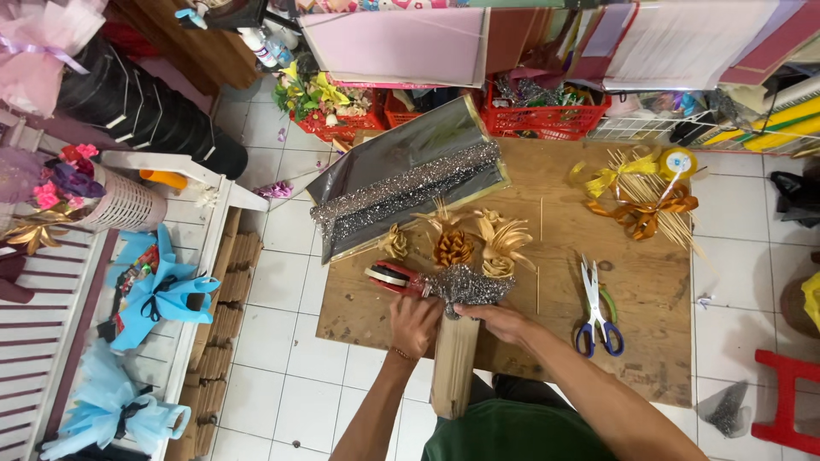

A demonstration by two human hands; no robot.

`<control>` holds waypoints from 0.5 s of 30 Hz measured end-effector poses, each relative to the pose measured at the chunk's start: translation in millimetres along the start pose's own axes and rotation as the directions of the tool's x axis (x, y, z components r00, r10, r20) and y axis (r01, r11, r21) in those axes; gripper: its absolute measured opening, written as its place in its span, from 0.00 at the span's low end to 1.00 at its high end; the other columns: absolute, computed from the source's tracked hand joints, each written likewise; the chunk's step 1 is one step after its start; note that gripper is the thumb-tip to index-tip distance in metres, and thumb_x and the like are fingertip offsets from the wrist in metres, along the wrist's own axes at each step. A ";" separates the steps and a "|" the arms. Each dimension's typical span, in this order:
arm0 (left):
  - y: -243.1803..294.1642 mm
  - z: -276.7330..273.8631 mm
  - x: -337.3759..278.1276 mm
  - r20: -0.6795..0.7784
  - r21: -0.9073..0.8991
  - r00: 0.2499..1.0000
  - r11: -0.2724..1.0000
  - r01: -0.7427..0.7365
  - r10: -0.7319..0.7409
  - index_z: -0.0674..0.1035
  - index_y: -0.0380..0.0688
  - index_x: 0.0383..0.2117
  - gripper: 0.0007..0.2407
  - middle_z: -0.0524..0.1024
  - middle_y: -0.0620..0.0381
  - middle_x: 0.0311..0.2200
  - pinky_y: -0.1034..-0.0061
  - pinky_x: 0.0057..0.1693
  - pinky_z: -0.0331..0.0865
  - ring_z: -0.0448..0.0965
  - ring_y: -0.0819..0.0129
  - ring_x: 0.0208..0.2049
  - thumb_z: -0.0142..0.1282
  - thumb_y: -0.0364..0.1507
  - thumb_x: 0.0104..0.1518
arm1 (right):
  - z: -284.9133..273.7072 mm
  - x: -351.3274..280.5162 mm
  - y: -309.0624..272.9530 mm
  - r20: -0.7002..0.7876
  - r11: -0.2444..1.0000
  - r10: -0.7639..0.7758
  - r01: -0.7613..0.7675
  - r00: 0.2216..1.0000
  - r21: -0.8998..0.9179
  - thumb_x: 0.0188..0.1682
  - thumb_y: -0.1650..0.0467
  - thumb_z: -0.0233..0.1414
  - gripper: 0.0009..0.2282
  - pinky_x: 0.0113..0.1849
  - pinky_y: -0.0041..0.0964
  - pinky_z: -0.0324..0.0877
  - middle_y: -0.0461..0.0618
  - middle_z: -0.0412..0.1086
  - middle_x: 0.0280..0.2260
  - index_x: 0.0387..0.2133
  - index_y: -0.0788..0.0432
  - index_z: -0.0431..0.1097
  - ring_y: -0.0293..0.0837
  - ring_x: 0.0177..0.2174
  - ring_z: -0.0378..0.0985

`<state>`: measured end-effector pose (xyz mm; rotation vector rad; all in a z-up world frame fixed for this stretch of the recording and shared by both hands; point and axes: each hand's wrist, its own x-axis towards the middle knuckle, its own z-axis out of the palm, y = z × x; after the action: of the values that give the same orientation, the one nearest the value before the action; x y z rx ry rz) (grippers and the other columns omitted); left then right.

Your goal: The person assembles a bouquet of artificial gold flowers by cutting pieces of silver mesh with shears, wrapping the mesh around the flower stems, and securing it with tape.

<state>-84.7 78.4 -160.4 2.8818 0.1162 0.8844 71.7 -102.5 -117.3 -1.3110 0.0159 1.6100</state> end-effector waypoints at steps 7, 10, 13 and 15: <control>62.9 -116.0 84.1 0.062 -0.556 0.982 0.810 0.184 -0.180 0.83 0.32 0.38 0.12 0.78 0.47 0.35 0.57 0.54 0.69 0.75 0.56 0.38 0.52 0.13 0.50 | 58.1 -104.3 -70.3 -0.369 1.000 -0.027 0.026 0.929 -0.008 0.23 0.66 0.71 0.45 0.64 0.42 0.58 0.53 0.69 0.61 0.62 0.58 0.63 0.47 0.61 0.70; 83.8 -116.4 78.9 0.383 -0.722 0.814 0.409 0.559 -0.437 0.80 0.36 0.44 0.17 0.78 0.47 0.44 0.63 0.49 0.72 0.78 0.56 0.45 0.41 0.34 0.63 | 61.0 -112.9 -68.7 -0.361 0.992 -0.100 0.122 0.927 0.037 0.23 0.68 0.72 0.45 0.64 0.47 0.60 0.57 0.70 0.61 0.62 0.61 0.63 0.50 0.62 0.70; 101.3 -108.5 75.3 0.445 -0.724 0.695 0.230 0.651 -0.564 0.80 0.43 0.37 0.12 0.75 0.59 0.27 0.78 0.35 0.66 0.73 0.70 0.29 0.52 0.39 0.64 | 58.2 -112.8 -60.6 -0.402 0.990 -0.125 0.140 0.907 0.008 0.20 0.68 0.73 0.41 0.61 0.41 0.66 0.54 0.77 0.55 0.56 0.58 0.69 0.48 0.56 0.76; 106.0 -98.2 67.6 0.417 -0.722 0.649 0.201 0.662 -0.637 0.75 0.46 0.30 0.07 0.67 0.63 0.22 0.77 0.33 0.59 0.65 0.73 0.25 0.53 0.33 0.64 | 48.2 -102.0 -45.6 -0.358 0.984 -0.178 0.176 0.917 -0.038 0.21 0.67 0.74 0.43 0.62 0.42 0.65 0.54 0.75 0.56 0.58 0.57 0.67 0.48 0.57 0.74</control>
<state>-80.2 -9.6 -27.3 1.6010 0.6661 0.4737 57.3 -121.9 1.9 -1.5513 0.1144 1.2008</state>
